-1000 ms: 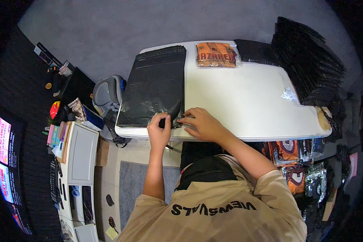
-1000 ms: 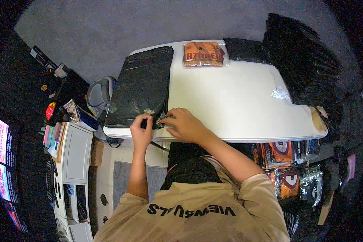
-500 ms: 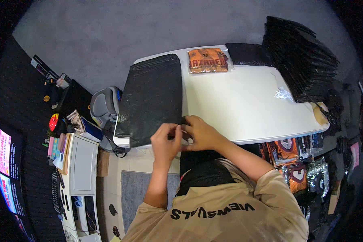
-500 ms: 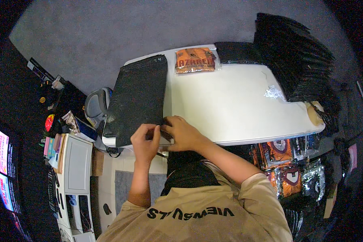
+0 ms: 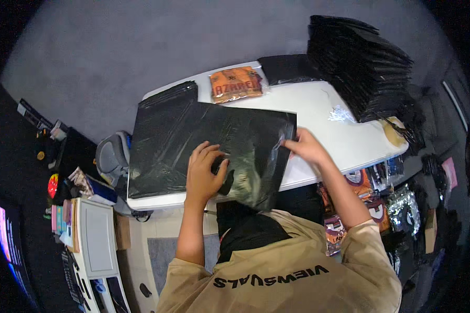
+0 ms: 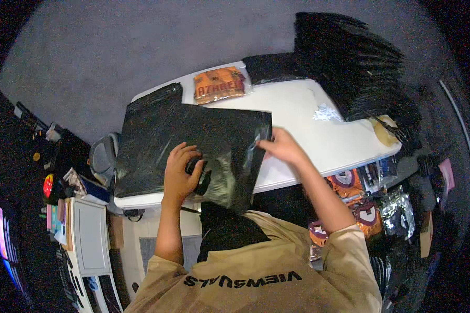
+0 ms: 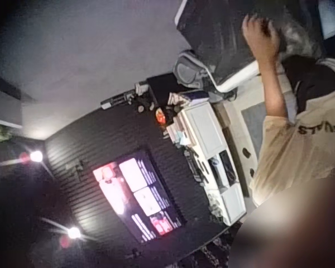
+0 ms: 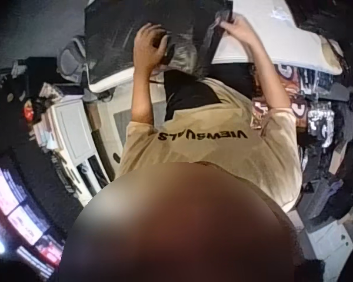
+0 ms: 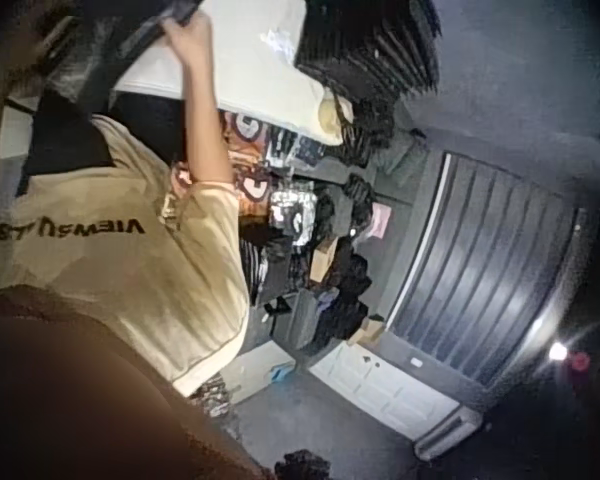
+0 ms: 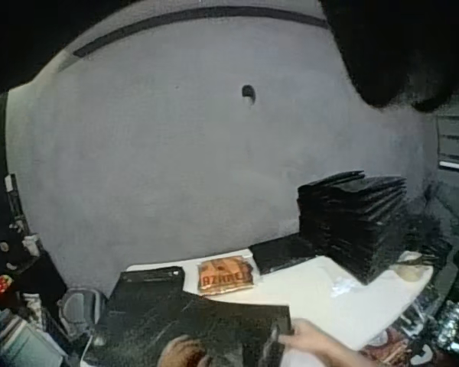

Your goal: Packing clothing items into black poly mailers and sealing them for shipment.

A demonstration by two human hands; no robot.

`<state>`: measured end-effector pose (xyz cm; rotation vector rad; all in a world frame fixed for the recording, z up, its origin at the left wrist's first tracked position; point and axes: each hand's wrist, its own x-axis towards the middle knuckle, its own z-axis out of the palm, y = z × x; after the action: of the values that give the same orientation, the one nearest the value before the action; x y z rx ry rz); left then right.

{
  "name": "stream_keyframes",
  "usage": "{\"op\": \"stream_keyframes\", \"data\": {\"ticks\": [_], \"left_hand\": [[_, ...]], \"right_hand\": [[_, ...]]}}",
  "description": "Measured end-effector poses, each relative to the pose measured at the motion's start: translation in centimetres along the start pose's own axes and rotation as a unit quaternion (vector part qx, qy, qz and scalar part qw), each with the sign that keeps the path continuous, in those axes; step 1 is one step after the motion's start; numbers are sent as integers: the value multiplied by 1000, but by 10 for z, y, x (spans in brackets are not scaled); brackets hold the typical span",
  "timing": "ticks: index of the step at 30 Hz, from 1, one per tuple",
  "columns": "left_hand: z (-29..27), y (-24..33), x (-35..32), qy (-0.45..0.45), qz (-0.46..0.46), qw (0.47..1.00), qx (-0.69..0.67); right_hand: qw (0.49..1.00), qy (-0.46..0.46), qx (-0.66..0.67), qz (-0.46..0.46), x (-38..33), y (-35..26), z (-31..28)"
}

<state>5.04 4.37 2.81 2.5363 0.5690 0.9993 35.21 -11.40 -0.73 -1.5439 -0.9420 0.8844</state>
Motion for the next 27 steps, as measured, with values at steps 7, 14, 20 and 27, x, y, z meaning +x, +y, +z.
{"op": "stream_keyframes", "data": {"ticks": [7, 14, 20, 27], "left_hand": [[43, -3, 5, -149, -25, 982, 111], [101, 36, 4, -186, -133, 952, 205], [117, 47, 20, -201, -173, 956, 128], [88, 42, 30, -193, -103, 965, 144]], "right_hand": [[900, 257, -331, -119, -6, -24, -30], [874, 82, -438, -196, -22, -13, 43], [849, 50, -501, -160, -3, -7, 37], [820, -4, -558, -126, -9, 18, 22]]}}
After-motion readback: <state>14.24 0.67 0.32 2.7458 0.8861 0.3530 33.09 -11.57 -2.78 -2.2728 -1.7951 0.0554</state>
